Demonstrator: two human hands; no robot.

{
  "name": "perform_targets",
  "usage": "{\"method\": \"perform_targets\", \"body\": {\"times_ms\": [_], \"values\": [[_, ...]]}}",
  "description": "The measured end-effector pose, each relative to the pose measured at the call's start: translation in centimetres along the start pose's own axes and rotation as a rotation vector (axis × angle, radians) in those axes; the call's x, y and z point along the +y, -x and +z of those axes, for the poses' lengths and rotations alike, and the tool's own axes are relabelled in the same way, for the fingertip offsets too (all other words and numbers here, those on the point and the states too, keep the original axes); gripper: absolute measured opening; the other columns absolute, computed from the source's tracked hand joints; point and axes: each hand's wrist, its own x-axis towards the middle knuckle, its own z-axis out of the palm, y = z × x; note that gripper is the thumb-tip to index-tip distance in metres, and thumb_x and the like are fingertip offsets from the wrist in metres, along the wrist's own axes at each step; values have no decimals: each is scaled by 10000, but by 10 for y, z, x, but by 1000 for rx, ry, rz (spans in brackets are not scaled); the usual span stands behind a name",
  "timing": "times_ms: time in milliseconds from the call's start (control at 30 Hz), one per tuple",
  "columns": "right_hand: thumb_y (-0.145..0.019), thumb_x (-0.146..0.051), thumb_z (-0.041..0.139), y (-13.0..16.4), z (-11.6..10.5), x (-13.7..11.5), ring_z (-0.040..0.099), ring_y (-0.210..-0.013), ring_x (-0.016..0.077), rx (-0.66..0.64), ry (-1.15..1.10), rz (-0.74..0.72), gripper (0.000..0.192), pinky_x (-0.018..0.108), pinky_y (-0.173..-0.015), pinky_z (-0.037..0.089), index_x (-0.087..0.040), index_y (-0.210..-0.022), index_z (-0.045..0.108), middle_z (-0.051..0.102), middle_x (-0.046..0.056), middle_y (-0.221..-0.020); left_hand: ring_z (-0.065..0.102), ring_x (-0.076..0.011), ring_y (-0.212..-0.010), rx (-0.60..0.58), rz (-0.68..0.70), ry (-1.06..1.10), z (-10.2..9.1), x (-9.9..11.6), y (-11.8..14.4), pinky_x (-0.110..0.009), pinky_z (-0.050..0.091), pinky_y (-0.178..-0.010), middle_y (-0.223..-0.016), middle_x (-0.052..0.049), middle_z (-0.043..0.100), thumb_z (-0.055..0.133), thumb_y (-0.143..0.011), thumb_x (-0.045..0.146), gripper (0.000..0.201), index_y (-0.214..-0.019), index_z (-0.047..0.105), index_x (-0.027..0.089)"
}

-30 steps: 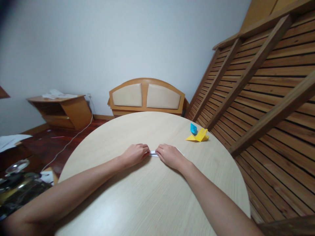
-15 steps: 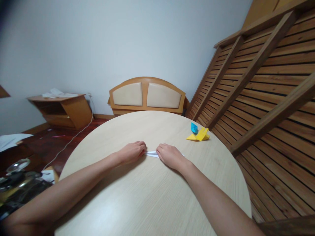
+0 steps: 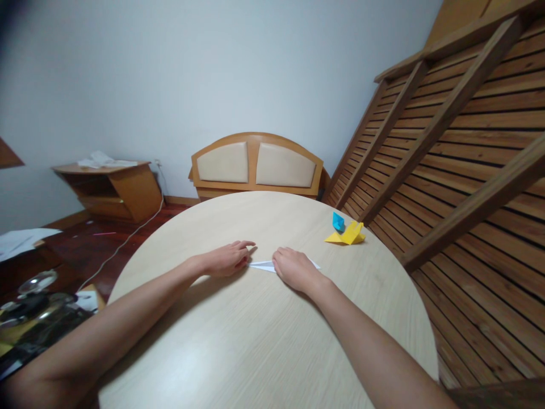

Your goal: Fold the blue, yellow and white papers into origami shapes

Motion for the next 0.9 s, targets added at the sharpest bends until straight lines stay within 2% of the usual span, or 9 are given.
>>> {"method": "perform_targets", "body": {"times_ms": [100, 267, 433, 700, 900], "values": [[-1029, -244, 376, 0, -2, -1, 638, -901, 220, -10, 1, 2, 297, 290, -750, 436, -162, -936, 646, 687, 108, -977, 538, -267, -1267, 4, 18, 42, -2, -7, 1, -364, 442, -1045, -1398, -187, 528, 441, -949, 141, 197, -981, 632, 108], [-1028, -243, 383, -1, -5, -4, 634, -914, 217, -32, 14, 12, 291, 287, -778, 435, -152, -951, 648, 685, 105, -986, 631, -223, -1095, 28, 107, 194, -5, -18, 0, -305, 489, -937, -1186, -127, 674, 547, -920, 179, 134, -849, 655, 147], [-1029, -243, 378, 0, -8, -5, 632, -923, 218, -42, 12, 15, 300, 295, -795, 437, -148, -963, 655, 686, 112, -999, 636, -222, -1082, 64, 121, 208, -5, -15, -1, -300, 492, -921, -1164, -114, 687, 602, -907, 207, 103, -851, 669, 153], [-1023, -233, 390, 0, -6, -4, 637, -916, 220, -35, 11, 16, 279, 292, -767, 430, -154, -954, 649, 688, 100, -989, 635, -245, -1097, 94, 90, 97, 1, -7, -5, -335, 485, -961, -1182, -130, 685, 568, -920, 142, 123, -890, 687, 129], [-1034, -250, 374, 0, -7, -4, 639, -930, 221, -39, 1, 20, 303, 292, -791, 435, -159, -970, 655, 692, 105, -1007, 629, -242, -1106, 123, 67, 92, 6, -7, -5, -333, 487, -964, -1222, -140, 663, 590, -926, 210, 131, -906, 693, 131]]}}
